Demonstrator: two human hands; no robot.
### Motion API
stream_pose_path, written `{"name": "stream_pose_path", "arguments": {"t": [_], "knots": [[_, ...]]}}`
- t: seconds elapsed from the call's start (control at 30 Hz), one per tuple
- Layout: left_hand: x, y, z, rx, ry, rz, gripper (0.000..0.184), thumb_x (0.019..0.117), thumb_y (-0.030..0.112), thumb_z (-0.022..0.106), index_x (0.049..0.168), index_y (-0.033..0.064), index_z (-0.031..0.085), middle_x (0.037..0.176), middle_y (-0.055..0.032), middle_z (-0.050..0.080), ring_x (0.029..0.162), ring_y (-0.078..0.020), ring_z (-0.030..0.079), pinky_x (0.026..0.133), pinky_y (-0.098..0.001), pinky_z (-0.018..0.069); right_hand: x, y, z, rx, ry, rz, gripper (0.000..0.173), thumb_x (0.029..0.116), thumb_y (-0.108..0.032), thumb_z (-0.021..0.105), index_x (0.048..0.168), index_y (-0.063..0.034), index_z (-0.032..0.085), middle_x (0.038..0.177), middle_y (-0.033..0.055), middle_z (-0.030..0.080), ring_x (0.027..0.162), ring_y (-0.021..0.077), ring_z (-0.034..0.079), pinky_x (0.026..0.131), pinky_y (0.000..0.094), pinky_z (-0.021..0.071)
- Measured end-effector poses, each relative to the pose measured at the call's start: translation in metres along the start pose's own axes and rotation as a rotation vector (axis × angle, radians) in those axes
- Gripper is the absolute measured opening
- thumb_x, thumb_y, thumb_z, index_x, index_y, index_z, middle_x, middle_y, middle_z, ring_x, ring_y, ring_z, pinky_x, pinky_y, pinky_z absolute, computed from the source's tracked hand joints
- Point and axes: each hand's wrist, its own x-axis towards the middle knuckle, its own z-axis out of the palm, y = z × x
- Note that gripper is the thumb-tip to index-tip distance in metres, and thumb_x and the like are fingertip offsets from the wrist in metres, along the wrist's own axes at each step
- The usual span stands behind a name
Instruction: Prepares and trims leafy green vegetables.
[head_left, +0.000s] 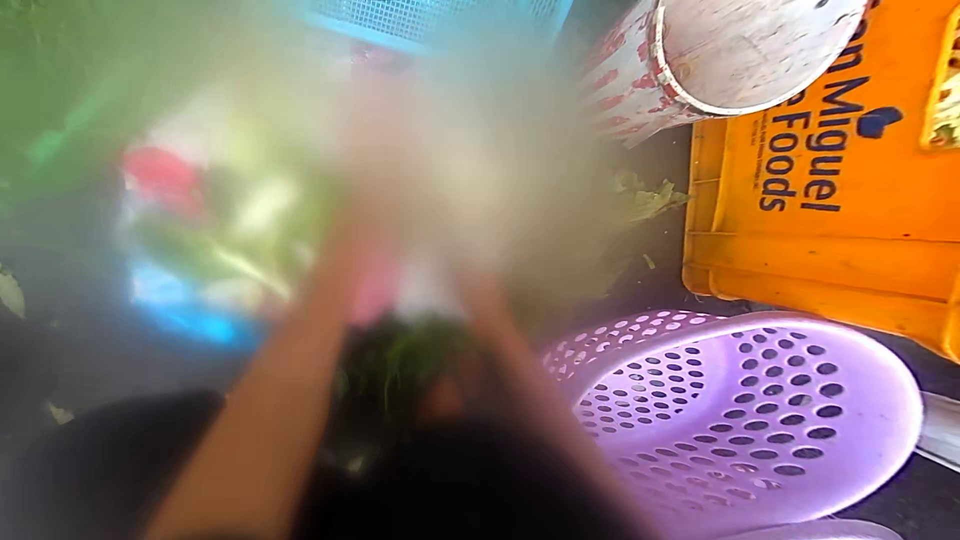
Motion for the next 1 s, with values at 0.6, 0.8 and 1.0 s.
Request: {"name": "stream_pose_path", "arguments": {"t": [0.6, 0.8, 1.0], "knots": [[-0.027, -0.019, 0.092, 0.366, 0.423, -0.177, 0.045, 0.0915, 0.002, 0.065, 0.136, -0.0044, 0.060, 0.142, -0.0232, 0.056, 0.127, -0.0410, 0.057, 0.103, -0.0495, 0.0509, -0.013, -0.024, 0.025, -0.377, 0.086, -0.139, 0.025, 0.1095, -0.020, 0.044, 0.122, -0.0013, 0.055, 0.094, 0.0212, 0.064, 0.073, 0.0383, 0.071, 0.061, 0.0499, 0.0575], [-0.029, -0.032, 0.099, 0.407, 0.465, -0.103, 0.049, 0.0873, -0.001, 0.070, 0.135, -0.0032, 0.060, 0.140, -0.0221, 0.057, 0.126, -0.0391, 0.058, 0.102, -0.0460, 0.0518, 0.010, -0.040, 0.034, -0.342, 0.004, -0.079, 0.029, 0.1107, -0.020, 0.039, 0.125, -0.0024, 0.057, 0.098, 0.0229, 0.070, 0.090, 0.0417, 0.073, 0.072, 0.0538, 0.0584], [-0.051, -0.057, 0.110, 0.157, 0.403, 0.014, 0.053, 0.0987, 0.020, 0.048, 0.150, 0.0059, 0.053, 0.160, -0.0191, 0.038, 0.145, -0.0359, 0.038, 0.117, -0.0491, 0.0354, 0.042, -0.056, 0.036, -0.276, 0.103, -0.149, 0.029, 0.1089, -0.028, 0.043, 0.122, -0.0083, 0.059, 0.089, 0.0179, 0.072, 0.086, 0.0391, 0.074, 0.068, 0.0557, 0.0573]]}}
